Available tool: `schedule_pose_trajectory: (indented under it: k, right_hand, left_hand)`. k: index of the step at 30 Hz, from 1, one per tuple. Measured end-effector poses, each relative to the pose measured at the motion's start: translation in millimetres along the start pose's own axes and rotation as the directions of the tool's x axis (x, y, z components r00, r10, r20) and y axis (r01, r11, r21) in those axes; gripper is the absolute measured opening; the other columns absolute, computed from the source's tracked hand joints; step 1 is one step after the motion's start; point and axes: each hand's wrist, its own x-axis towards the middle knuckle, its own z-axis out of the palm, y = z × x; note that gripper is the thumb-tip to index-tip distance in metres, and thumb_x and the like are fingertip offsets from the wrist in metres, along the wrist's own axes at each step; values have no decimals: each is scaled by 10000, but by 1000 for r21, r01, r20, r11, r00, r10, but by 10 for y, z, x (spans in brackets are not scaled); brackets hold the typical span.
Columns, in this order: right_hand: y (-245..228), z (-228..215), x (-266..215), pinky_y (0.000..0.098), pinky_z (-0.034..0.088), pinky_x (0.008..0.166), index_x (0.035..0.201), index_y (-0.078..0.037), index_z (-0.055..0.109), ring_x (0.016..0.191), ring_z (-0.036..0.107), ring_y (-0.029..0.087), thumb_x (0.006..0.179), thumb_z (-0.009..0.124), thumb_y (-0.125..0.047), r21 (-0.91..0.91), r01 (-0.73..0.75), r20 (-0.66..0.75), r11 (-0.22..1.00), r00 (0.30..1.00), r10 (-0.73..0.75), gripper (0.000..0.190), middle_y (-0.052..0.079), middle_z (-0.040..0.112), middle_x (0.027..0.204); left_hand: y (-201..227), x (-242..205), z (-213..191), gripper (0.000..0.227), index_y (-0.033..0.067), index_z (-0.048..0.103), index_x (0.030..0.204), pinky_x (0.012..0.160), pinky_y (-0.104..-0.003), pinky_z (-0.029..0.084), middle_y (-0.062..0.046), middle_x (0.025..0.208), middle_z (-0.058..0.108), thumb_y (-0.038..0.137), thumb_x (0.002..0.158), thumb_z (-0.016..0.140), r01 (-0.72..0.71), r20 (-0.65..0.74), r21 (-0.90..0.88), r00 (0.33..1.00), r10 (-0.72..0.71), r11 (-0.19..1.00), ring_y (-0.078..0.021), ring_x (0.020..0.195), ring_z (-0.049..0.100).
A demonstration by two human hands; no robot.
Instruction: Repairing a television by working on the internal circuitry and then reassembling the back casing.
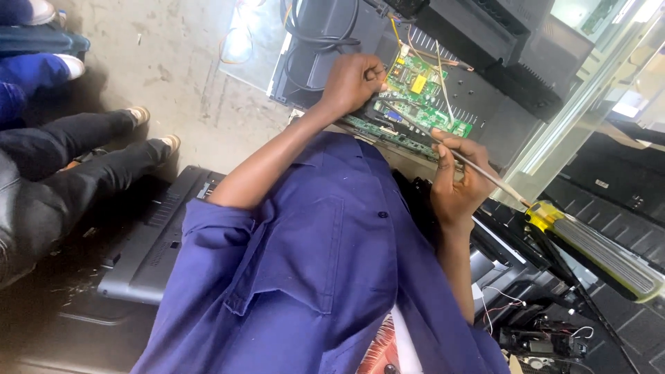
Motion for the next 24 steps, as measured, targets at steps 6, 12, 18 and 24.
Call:
schedule_pose_trajectory:
  k: [6, 12, 18, 24]
  right_hand:
    - [7, 19, 8, 382, 625, 768, 1018, 59, 561, 919, 702, 334, 1024, 554, 6, -39, -30, 12, 999, 999, 30, 54, 235, 663, 996]
    - [21, 9, 59, 417, 611, 817, 1021, 72, 585, 954, 704, 362, 1015, 575, 21, -71, 23, 55, 997, 998, -19, 52, 236, 670, 992]
    - [-53, 8, 260, 376, 553, 853, 1019, 62, 651, 922, 706, 313, 986, 581, 92, -106, 98, 202, 990, 977, -75, 83, 203, 705, 1023]
    - [56, 8, 363, 366, 563, 823, 1015, 14, 703, 890, 728, 274, 971, 711, 35, -242, 365, 309, 899, 907, -286, 49, 122, 739, 1004]
  left_hand:
    - [52, -10, -30, 242, 172, 669, 643, 707, -269, 578, 82, 571, 664, 76, 724, 876, -42, -30, -41, 999, 41, 998, -7, 532, 601]
    - [53, 1, -28, 209, 174, 685, 648, 600, -248, 532, 73, 579, 693, 75, 709, 859, -38, -23, -22, 999, 38, 999, -13, 549, 632]
    - [23, 25, -8, 201, 202, 689, 641, 510, -253, 429, 96, 547, 658, 108, 664, 865, 20, -3, 36, 1000, -20, 999, -9, 523, 574]
    - [44, 20, -19, 222, 180, 686, 649, 520, -232, 477, 86, 563, 646, 116, 705, 892, 25, 3, 30, 1000, -25, 999, -22, 544, 585]
